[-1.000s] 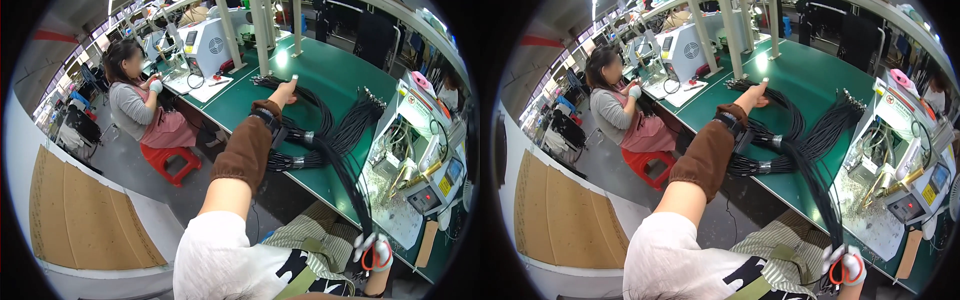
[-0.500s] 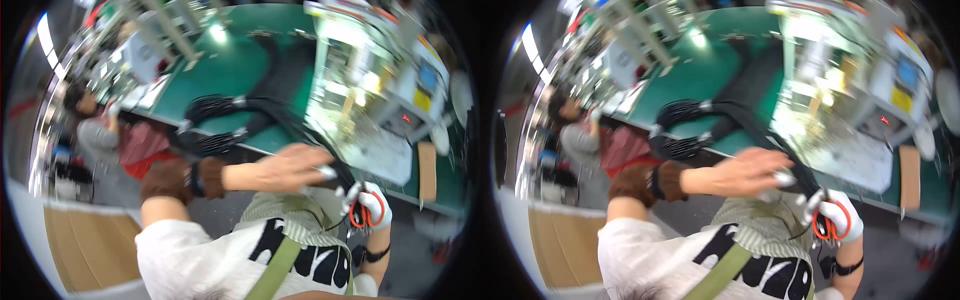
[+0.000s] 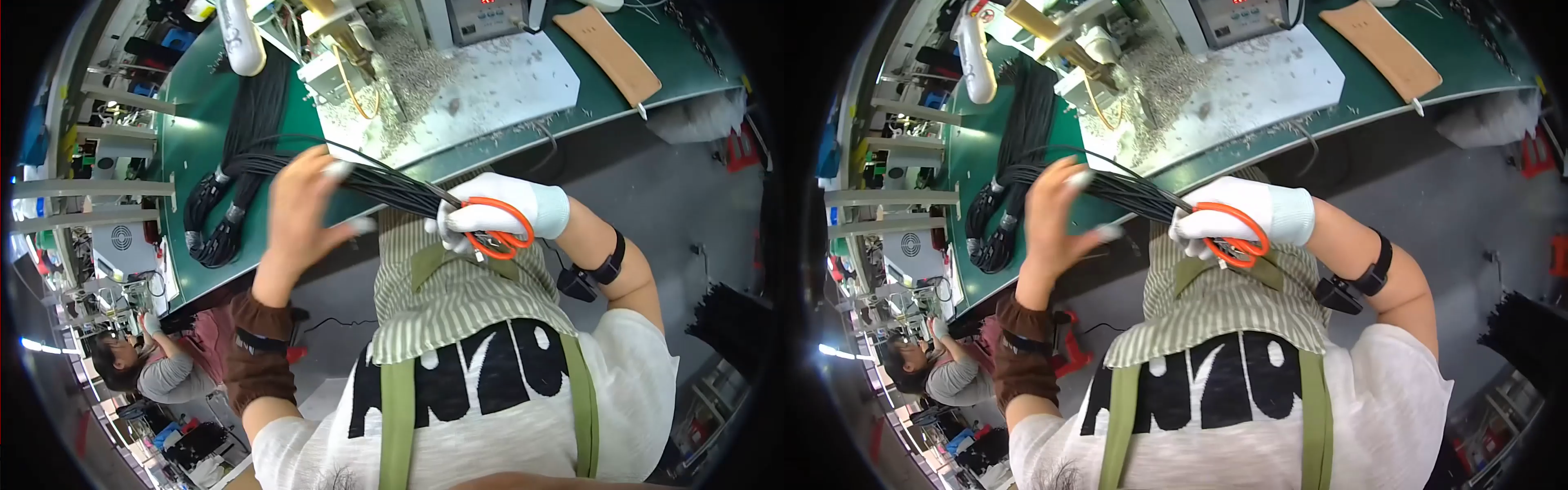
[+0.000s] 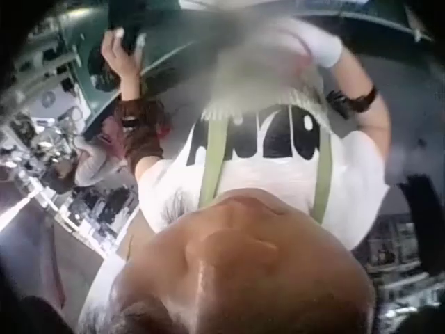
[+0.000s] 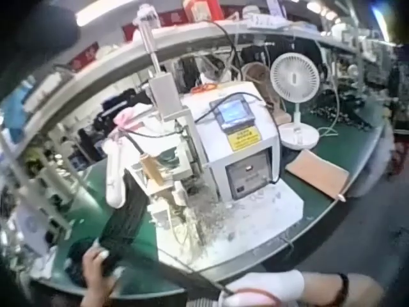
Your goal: The person picks up a bundle of cables and uses shears to trim the wire ends one by one. After trimming each wire over a machine, they place the bundle back onto the work surface.
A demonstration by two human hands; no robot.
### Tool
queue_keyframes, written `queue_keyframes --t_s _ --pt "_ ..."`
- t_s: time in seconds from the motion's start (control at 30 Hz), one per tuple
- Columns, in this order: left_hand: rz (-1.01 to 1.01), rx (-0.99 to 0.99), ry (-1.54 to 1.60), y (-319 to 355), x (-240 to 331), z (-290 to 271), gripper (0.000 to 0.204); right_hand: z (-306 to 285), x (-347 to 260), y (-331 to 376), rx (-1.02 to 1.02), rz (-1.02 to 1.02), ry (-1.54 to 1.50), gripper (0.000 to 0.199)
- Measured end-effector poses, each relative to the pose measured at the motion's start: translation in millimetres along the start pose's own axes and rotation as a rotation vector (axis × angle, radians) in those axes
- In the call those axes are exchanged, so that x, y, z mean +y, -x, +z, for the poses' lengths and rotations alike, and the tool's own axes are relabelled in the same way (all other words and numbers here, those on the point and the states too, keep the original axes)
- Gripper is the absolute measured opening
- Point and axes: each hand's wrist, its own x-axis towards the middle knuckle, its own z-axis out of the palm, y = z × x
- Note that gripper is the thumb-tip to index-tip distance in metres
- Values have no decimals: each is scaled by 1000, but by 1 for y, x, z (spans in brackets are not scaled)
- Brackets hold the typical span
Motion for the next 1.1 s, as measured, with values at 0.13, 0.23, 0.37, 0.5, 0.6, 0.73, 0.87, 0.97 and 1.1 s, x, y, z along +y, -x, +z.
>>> queue_keyframes --t_s 0.13,0.23,0.37,0.5,0.6,0.73,0.87,0.97,1.1 --pt "173 -384 320 -87 43 34 69 5 -20 17 44 -194 306 27" --pt "212 -516 440 -118 51 33 64 3 -33 61 286 -334 457 26" --pt "51 -673 829 -134 70 36 52 -5 -29 119 1106 -557 775 31" --pt "-506 -827 1528 -103 70 50 41 4 -29 135 1325 -303 349 25" --pt "-725 -714 1921 -84 74 54 36 12 -31 105 1328 -854 310 35" --pt "-618 -699 1530 -87 86 42 30 8 -51 56 681 -838 662 42" --pt "-61 -236 1030 -75 87 56 26 21 -22 -13 518 -881 559 34" --pt "-960 -441 1493 -76 94 17 28 14 -22 12 708 -781 308 28" --pt "-871 -83 1245 -58 111 22 28 17 -39 36 493 -76 139 21"
